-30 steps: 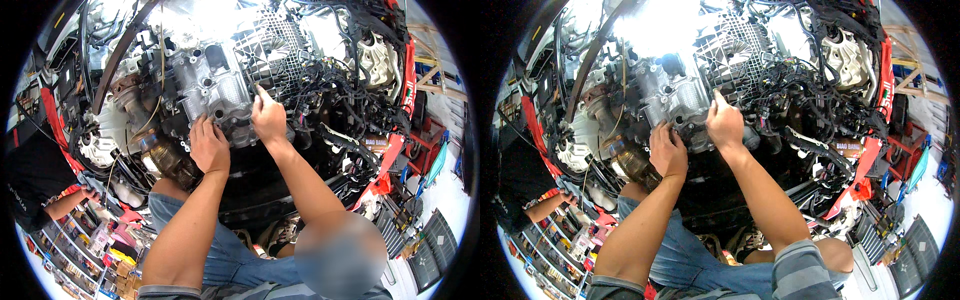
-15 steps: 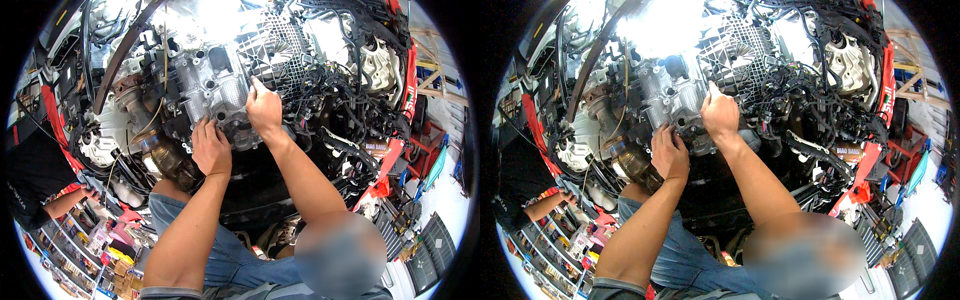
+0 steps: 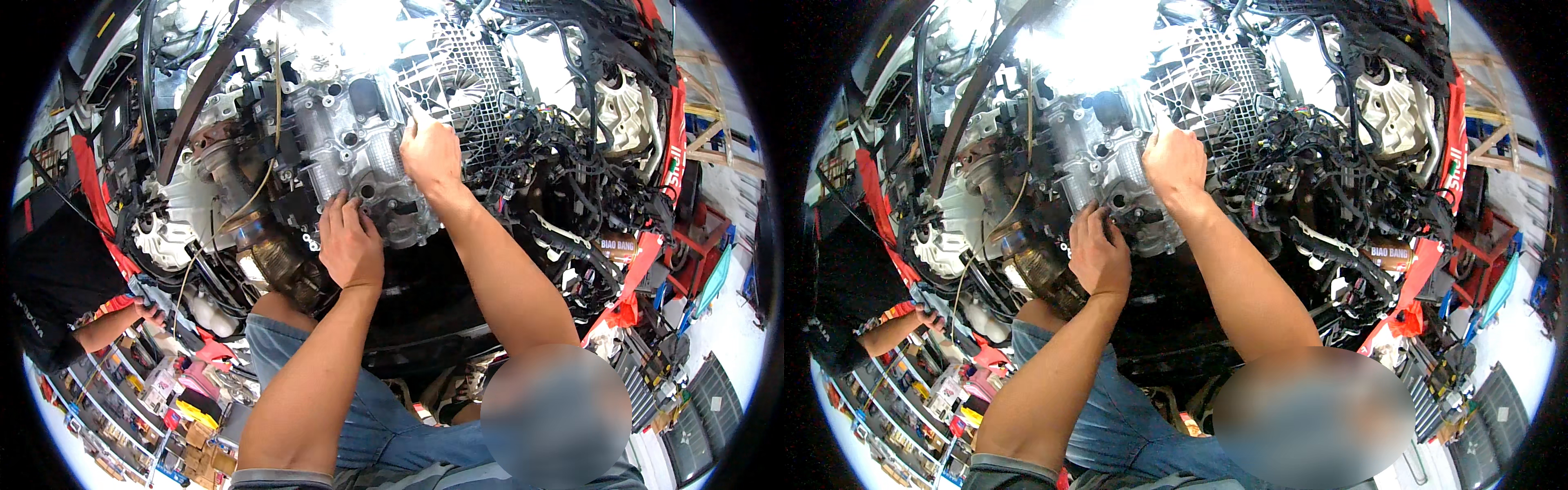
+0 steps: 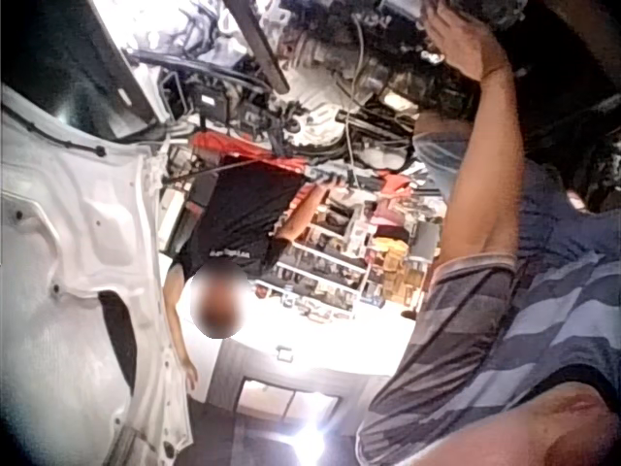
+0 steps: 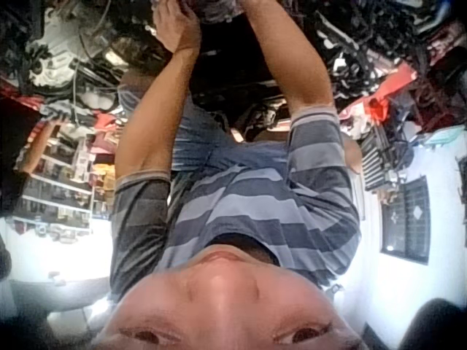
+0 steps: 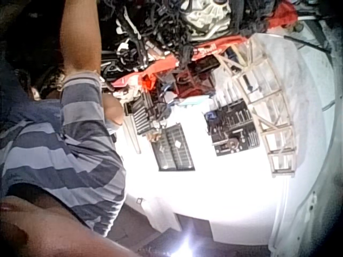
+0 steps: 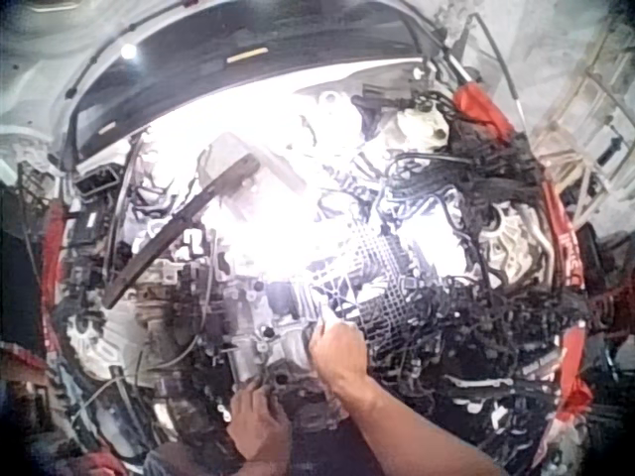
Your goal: The person works on a car engine, handling wires and engine components while another person observes from the side.
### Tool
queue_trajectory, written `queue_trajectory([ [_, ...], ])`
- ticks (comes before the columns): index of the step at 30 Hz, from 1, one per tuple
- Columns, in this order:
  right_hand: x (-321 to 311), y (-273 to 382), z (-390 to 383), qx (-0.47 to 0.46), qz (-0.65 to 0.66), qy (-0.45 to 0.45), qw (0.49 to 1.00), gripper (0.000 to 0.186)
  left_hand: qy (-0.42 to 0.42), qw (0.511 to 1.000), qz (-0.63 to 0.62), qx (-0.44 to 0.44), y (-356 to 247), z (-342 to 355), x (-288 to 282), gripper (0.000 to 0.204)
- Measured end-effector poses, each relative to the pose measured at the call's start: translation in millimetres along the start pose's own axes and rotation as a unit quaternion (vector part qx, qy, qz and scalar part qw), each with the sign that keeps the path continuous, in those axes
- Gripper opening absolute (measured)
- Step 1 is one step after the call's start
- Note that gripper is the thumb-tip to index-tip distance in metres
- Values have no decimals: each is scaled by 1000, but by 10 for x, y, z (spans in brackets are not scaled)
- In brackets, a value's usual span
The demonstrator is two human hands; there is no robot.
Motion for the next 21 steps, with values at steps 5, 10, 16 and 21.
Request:
queue_trajectory([
  [5,35,-27,-12,16,-16,12,1000,36,-3,1000,-1,3,4,0,4,20],
  [10,-10,-10,-8,-5,-35,28,999,31,-2,1000,1,0,-18,3,-20,20],
  [16,-60,-53,-112,-20,-51,44,998,34,-3,1000,-3,3,14,-2,6,19],
  [21,-97,-97,-305,-40,-40,23,998,33,-6,1000,3,-2,-3,-1,-3,18],
])
Point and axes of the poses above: each hand's wrist, its own z-axis towards the middle knuckle, its own x-axis out of the palm, y = z × x, the point moved 5 cm from there along z, towards the middle knuckle, and after that the axes turned 8 degrees about z, right-handed, at the moved point
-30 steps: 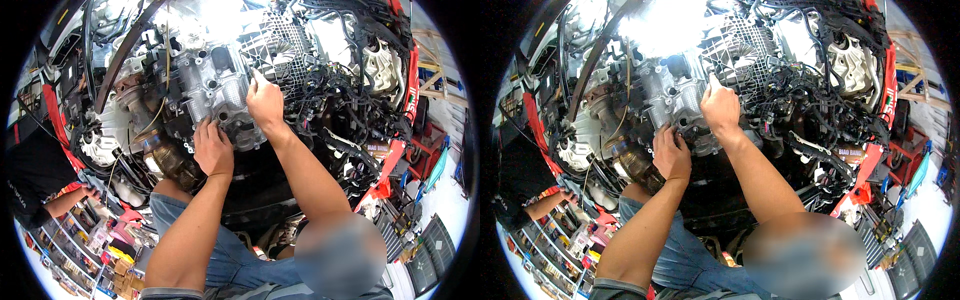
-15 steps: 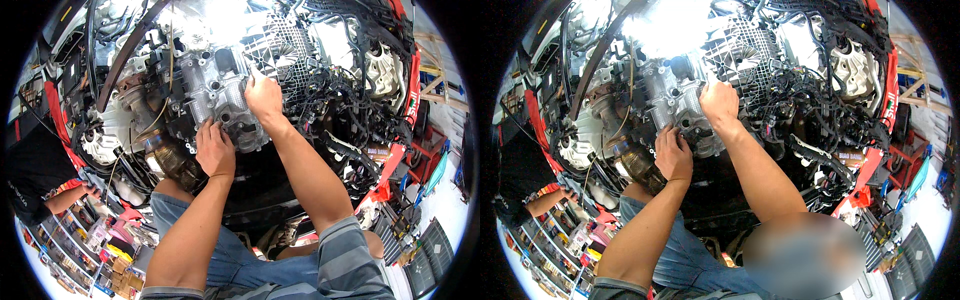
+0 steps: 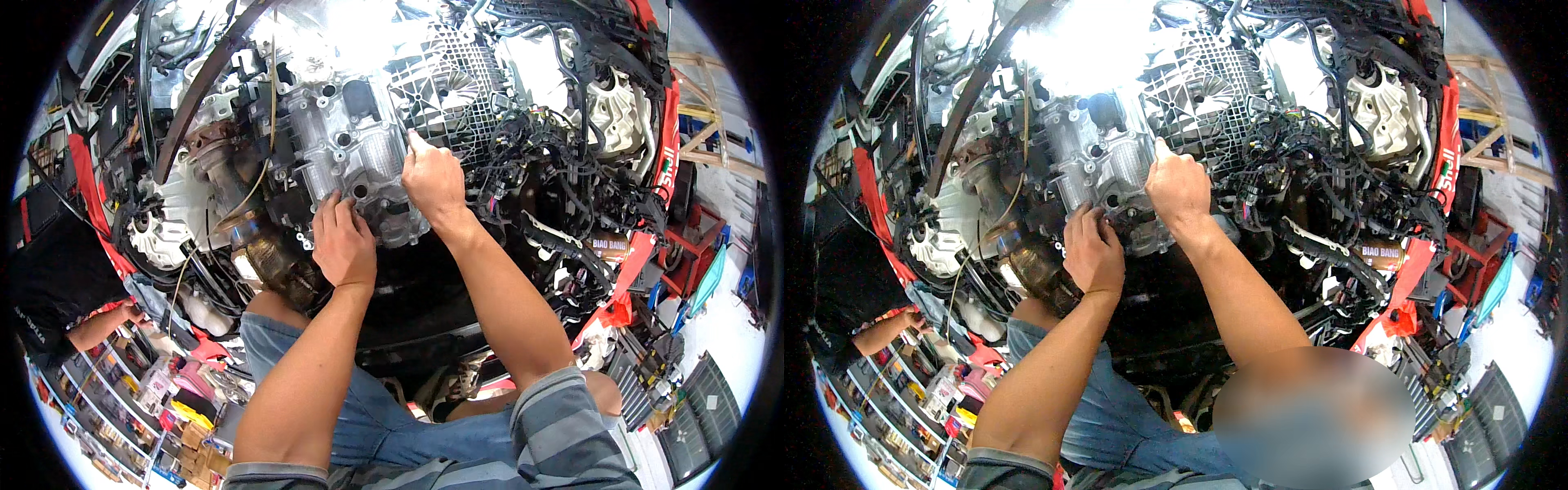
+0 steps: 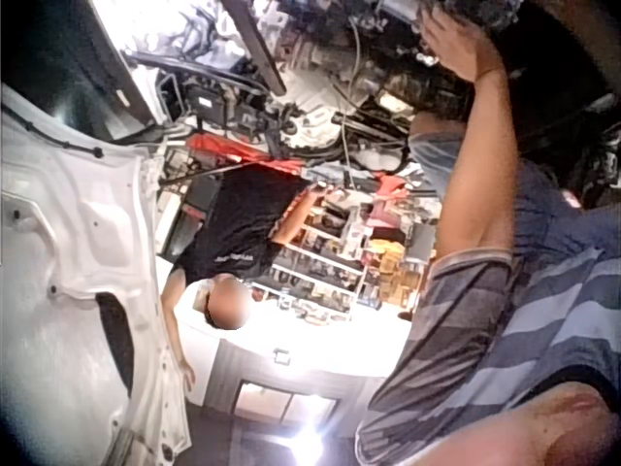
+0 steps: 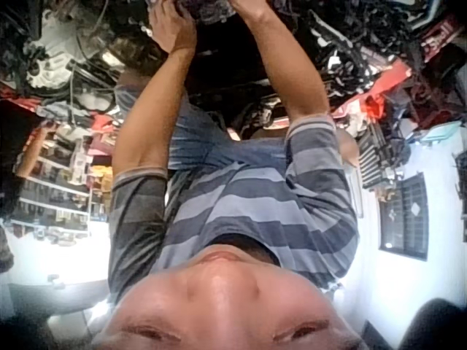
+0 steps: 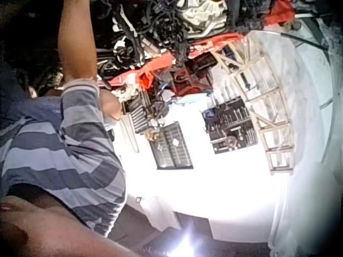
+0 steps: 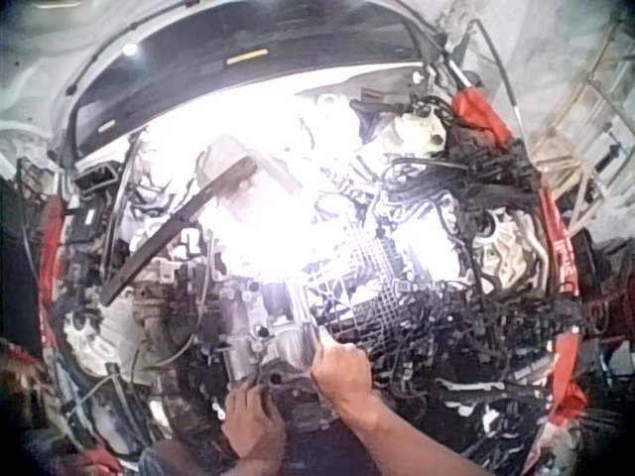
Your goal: The person works on a car engine, handling wires and engine components while another person observes from the side.
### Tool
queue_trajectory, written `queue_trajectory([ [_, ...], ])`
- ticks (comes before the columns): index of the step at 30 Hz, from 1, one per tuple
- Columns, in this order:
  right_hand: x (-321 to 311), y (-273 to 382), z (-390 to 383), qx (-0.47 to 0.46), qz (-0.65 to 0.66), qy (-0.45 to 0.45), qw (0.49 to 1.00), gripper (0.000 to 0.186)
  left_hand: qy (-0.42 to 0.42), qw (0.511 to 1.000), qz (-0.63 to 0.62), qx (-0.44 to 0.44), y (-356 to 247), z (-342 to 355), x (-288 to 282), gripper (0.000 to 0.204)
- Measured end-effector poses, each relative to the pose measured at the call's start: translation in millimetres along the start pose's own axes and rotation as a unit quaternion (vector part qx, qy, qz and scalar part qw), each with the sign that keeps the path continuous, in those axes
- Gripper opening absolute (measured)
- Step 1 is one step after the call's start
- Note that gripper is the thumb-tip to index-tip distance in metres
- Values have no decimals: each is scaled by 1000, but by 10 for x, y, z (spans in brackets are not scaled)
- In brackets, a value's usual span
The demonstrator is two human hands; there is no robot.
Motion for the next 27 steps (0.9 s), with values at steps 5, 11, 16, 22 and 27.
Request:
queue_trajectory([
  [5,-12,-81,-168,1,-10,1,1000,34,-1,1000,-6,1,-13,0,-1,16],
  [11,-63,-83,-405,29,-14,25,999,35,1,1000,8,4,6,-5,3,16],
  [16,-122,-106,-527,39,-20,32,999,34,8,1000,-3,-1,-7,-1,3,16],
  [22,-180,-129,-692,58,-39,60,996,34,-2,1000,8,9,-1,-3,7,16],
  [27,-249,-231,-794,54,-12,76,996,35,0,1000,2,-1,-13,-6,-9,15],
])
Point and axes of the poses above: each hand's wrist, its own z-axis towards the middle knuckle, its own x-axis out of the palm, y = z × x, the point moved 5 cm from there along z, towards the middle knuckle, and after that the axes turned 8 degrees about z, right-handed, at the moved point
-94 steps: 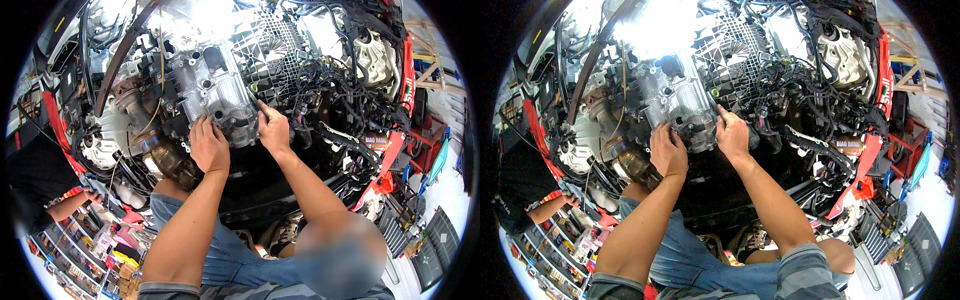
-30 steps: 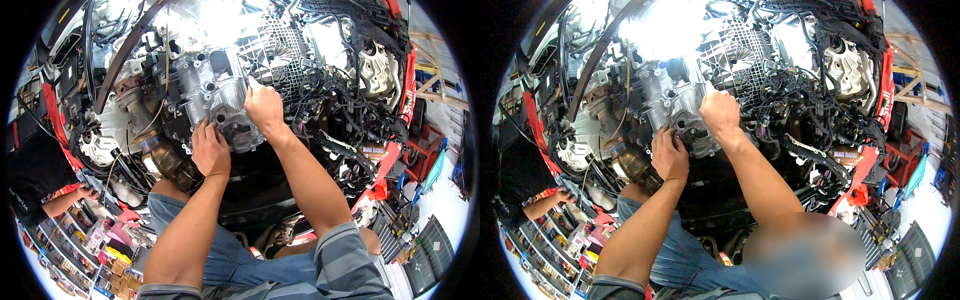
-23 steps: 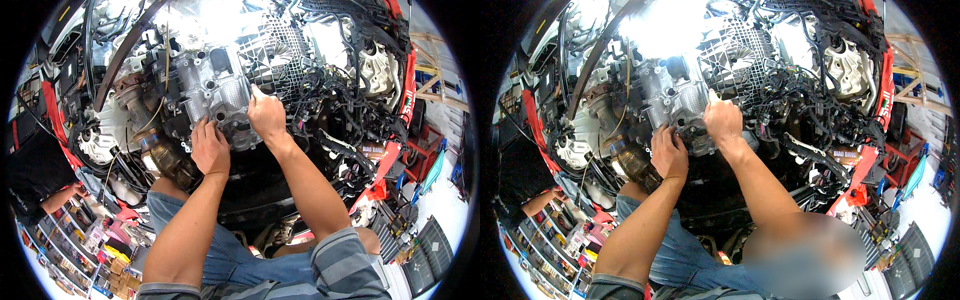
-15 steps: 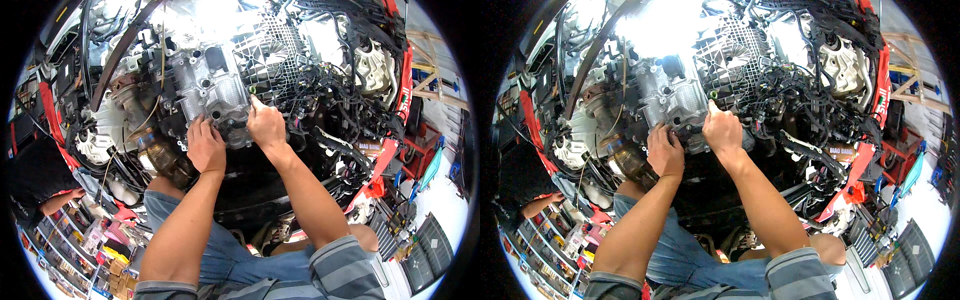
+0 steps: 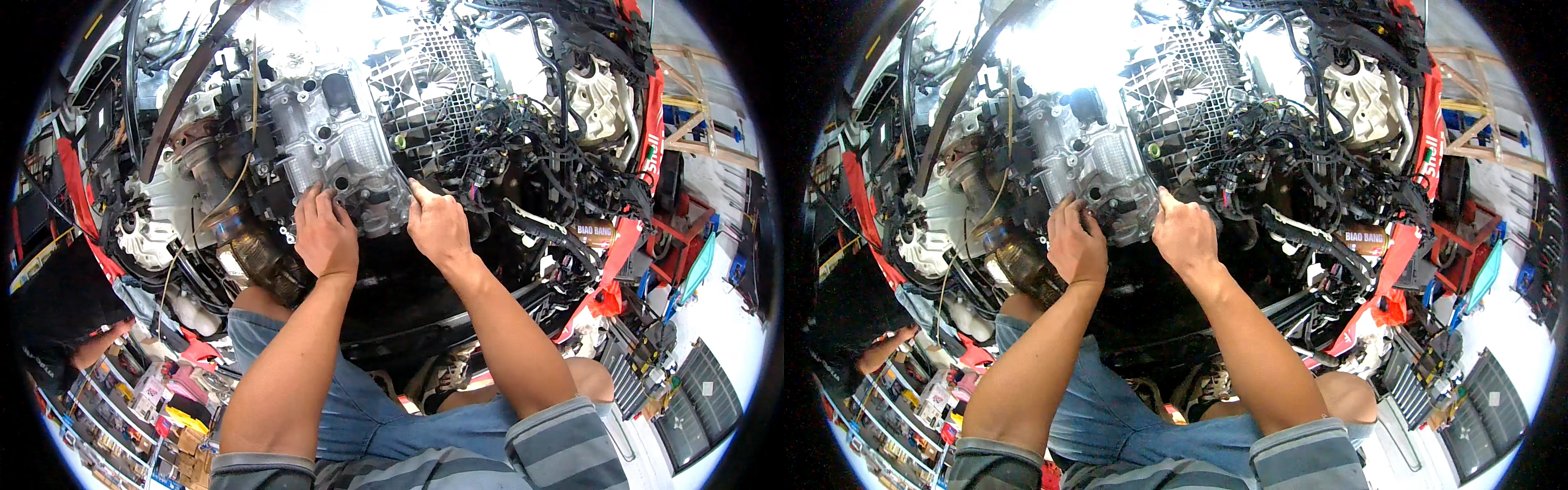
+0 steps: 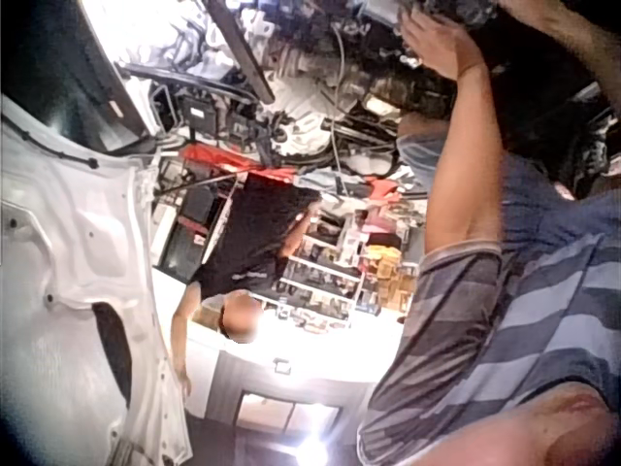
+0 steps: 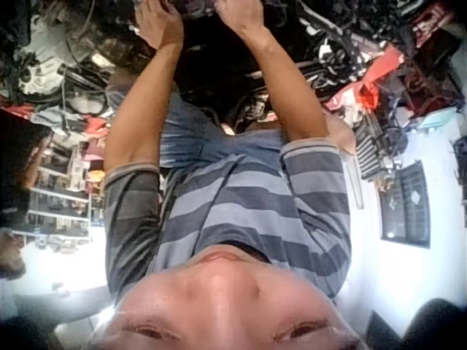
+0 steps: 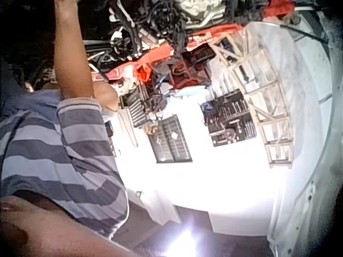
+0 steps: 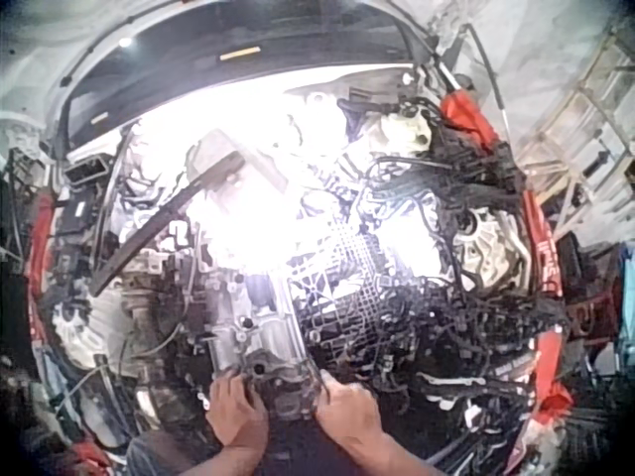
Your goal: The person works on a car engine, handling wires and engine components while another person observes from the side.
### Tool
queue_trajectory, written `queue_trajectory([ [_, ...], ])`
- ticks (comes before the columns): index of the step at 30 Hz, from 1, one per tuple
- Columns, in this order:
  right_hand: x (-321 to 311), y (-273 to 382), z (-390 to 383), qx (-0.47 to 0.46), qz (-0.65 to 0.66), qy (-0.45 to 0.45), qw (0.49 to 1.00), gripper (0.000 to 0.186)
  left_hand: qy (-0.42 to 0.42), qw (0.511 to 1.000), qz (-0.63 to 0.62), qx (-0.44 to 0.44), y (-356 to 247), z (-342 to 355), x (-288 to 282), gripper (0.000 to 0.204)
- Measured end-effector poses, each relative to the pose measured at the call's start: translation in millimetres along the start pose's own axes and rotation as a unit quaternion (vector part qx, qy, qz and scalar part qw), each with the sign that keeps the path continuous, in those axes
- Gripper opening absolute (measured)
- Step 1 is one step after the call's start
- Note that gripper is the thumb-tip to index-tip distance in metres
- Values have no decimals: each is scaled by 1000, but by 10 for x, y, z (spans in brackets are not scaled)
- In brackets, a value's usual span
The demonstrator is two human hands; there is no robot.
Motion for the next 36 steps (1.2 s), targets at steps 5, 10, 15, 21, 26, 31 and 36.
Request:
queue_trajectory([
  [5,-9,-42,-61,2,-5,19,1000,37,0,1000,6,0,29,-7,29,15],
  [10,-108,-64,-3,-30,-23,41,998,34,11,1000,-2,-1,16,-1,18,16],
  [15,-220,-89,89,-25,-45,80,995,31,3,1000,13,7,21,-1,19,17],
  [21,-252,-166,-7,-44,0,73,996,29,6,1000,0,3,2,2,-2,17],
  [26,-273,-316,-43,-13,-49,119,992,29,6,1000,8,4,4,-4,21,15],
  [31,-352,-167,135,-26,34,2,999,32,7,1000,7,0,18,-3,9,16],
  [36,-163,-40,426,-121,54,-129,983,24,18,1000,-6,-11,5,13,-6,16],
])
Point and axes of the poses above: each hand's wrist, its own z-axis towards the middle knuckle, its own x-axis out of the palm, y = z × x, the point moved 5 cm from there along z, towards the middle knuckle, and after that the axes turned 8 degrees about z, right-handed, at the moved point
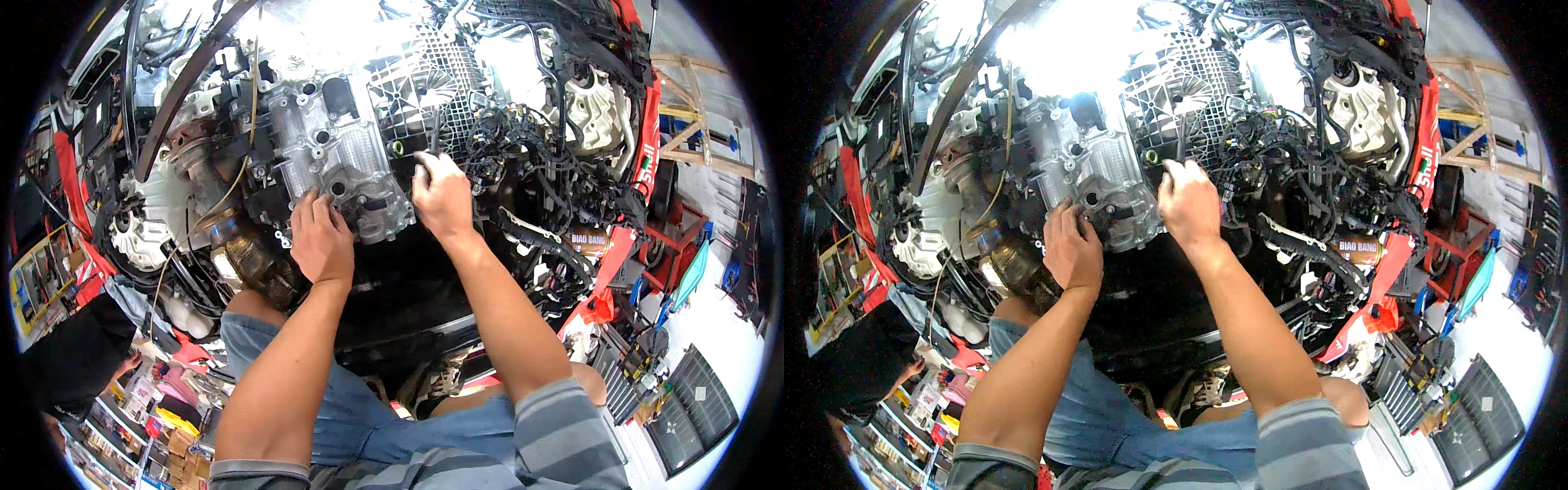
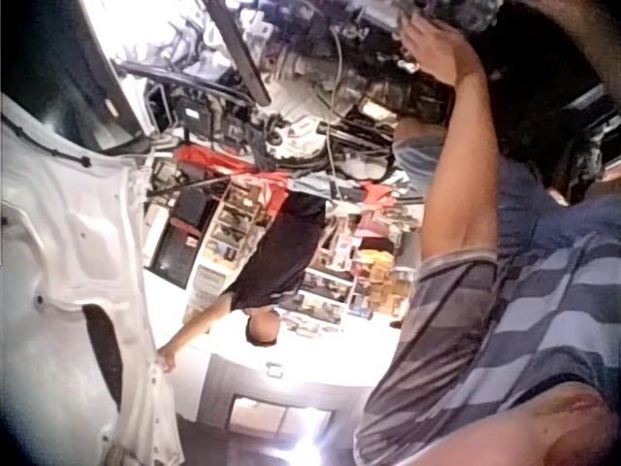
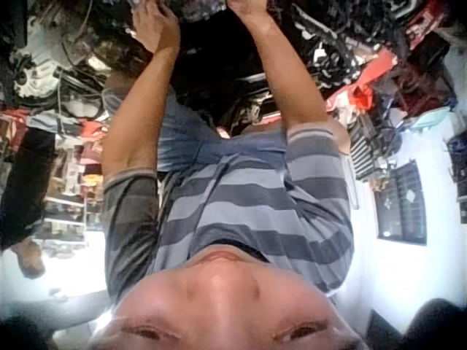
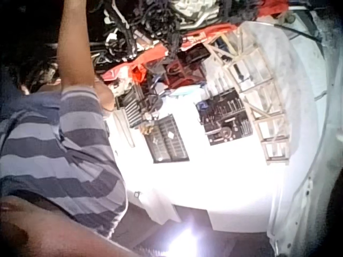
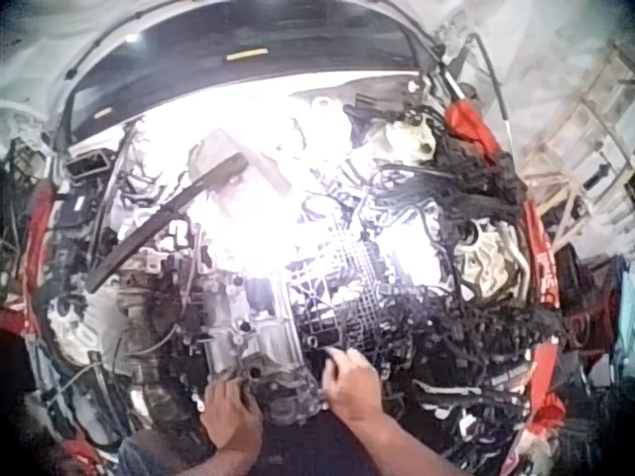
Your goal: The person works on a car engine, handling wires and engine components while another person observes from the side.
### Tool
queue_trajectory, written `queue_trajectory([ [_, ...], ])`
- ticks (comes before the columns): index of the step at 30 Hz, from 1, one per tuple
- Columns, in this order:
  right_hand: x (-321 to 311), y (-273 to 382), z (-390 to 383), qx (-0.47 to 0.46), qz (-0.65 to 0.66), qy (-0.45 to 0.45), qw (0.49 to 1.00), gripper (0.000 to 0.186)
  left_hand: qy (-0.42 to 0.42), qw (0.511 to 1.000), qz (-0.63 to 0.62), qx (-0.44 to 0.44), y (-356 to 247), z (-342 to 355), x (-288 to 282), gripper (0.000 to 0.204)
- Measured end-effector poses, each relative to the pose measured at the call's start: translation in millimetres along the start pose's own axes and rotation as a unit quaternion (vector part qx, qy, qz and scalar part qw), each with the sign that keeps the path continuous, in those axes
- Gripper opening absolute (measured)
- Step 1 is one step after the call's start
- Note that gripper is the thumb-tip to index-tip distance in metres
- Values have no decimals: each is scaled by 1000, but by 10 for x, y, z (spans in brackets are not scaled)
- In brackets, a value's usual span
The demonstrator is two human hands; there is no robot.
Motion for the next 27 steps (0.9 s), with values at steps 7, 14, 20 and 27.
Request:
queue_trajectory([
  [7,459,-78,478,-7,-19,11,1000,25,-7,1000,-1,4,15,1,3,15],
  [14,681,-172,877,51,24,57,997,28,-12,1000,1,10,35,-5,12,18],
  [20,757,-319,945,120,120,28,985,25,-6,1000,-7,5,42,-7,4,21],
  [27,863,-402,1011,169,129,25,977,22,-3,1000,-12,9,25,4,-18,22],
])
Point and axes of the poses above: each hand's wrist, its own z-axis towards the middle knuckle, its own x-axis out of the palm, y = z × x, the point moved 5 cm from there along z, towards the middle knuckle, and after that the axes turned 8 degrees about z, right-handed, at the moved point
